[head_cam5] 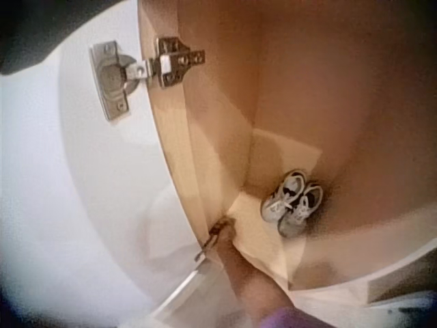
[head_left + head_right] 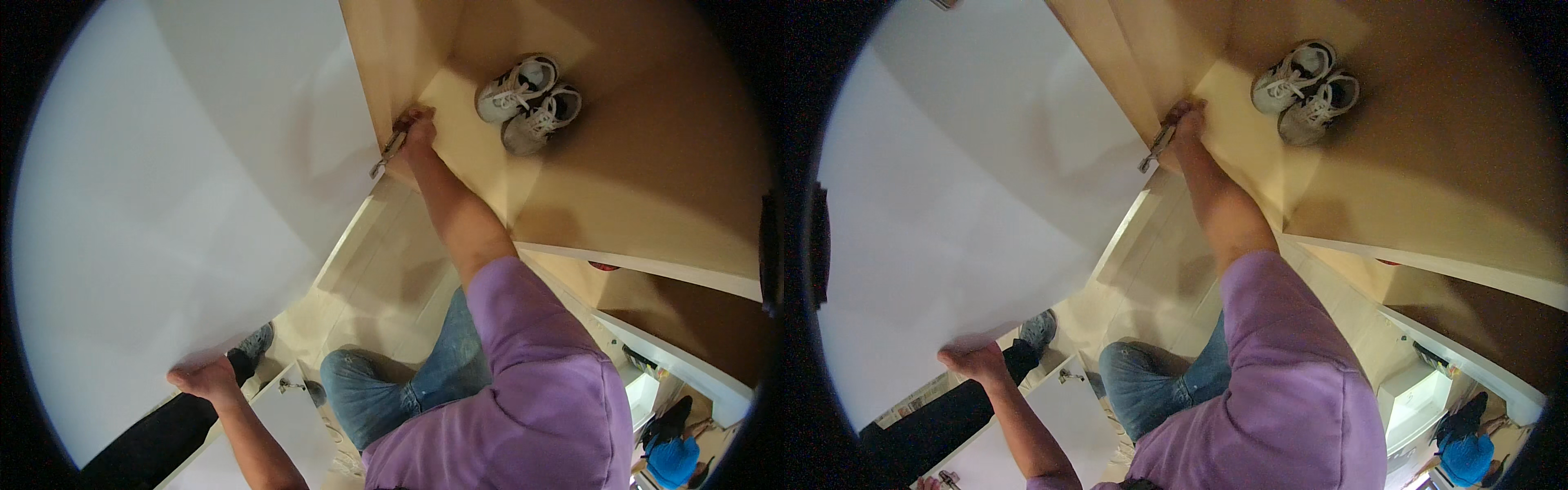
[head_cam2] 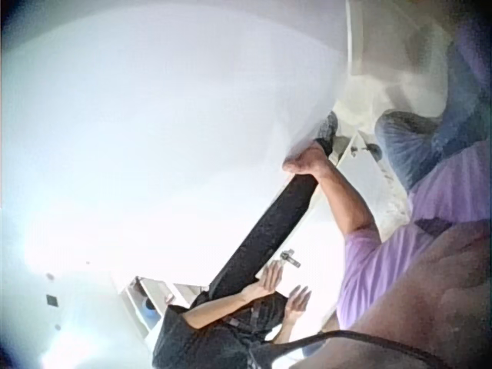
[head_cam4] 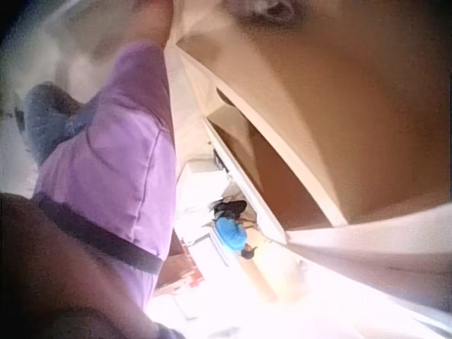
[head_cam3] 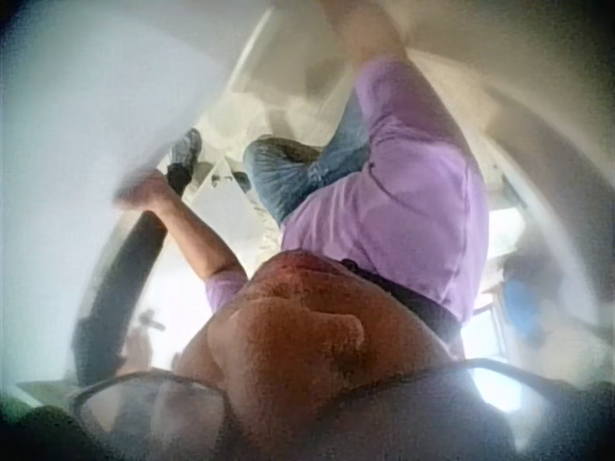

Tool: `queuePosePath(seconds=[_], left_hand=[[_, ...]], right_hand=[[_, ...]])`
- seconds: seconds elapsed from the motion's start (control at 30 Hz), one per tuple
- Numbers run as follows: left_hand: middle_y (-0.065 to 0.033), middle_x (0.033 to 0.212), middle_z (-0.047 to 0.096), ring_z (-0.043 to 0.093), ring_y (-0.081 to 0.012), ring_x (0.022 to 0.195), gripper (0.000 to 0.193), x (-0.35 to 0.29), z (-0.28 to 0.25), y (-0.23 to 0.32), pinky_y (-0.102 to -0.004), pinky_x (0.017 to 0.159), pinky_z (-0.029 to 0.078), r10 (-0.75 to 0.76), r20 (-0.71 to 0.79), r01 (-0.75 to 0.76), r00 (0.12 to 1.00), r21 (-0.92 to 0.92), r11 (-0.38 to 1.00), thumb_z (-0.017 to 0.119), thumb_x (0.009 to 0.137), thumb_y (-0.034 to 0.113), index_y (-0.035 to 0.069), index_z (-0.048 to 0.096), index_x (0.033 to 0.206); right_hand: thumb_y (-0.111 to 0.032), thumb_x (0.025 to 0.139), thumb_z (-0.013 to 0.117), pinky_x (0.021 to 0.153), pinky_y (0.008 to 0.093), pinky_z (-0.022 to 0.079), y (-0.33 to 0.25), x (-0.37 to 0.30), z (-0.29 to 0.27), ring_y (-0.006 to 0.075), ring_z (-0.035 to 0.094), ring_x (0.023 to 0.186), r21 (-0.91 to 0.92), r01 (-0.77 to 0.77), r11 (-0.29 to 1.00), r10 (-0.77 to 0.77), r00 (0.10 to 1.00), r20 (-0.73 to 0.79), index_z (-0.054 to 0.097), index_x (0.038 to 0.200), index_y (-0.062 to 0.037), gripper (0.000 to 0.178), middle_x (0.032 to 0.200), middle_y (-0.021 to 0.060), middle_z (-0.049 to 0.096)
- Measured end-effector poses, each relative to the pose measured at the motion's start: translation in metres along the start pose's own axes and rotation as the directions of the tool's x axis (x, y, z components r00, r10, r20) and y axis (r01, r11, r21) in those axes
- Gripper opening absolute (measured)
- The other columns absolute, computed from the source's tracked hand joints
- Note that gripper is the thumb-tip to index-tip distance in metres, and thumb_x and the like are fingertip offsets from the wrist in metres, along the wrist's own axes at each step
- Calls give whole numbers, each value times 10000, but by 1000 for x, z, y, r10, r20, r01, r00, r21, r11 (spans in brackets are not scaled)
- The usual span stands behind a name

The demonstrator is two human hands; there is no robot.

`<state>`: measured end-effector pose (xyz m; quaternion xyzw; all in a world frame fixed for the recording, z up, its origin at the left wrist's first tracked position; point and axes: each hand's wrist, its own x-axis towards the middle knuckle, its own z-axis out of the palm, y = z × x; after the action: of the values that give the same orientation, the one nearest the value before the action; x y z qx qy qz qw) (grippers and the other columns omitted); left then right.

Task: The person installs white cabinet doors onto a wooden cabinet frame. They align the doors with the hinges, secure them using a screwdriver, and test the opening and closing mechanism. The person also adjusts the camera headstrap at the end.

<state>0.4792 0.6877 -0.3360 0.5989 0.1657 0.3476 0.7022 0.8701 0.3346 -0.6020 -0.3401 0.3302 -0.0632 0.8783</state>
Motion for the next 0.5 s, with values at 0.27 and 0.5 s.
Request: queuePosePath(seconds=[0.27,0.5], left_hand=[[-77,1310,541,498,-292,1219,685,-30,-4,8,-484,1043,387,12,30,-9,999,-76,997,572,835,622,100,543,1278],[-80,1300,540,489,-296,1223,686,-11,-37,-2,-501,1056,369,-8,103,17,995,-87,996,570,833,625,109,535,1283]], right_hand=[[-522,1017,301,461,328,387,-6,-11,14,185,454,501,-88,-6,996,7,1000,3,468,825,-140,459,600,14,457],[-512,1012,348,560,332,411,-9,9,-25,160,468,585,12,134,991,-133,991,-16,497,917,-122,428,677,13,493]])
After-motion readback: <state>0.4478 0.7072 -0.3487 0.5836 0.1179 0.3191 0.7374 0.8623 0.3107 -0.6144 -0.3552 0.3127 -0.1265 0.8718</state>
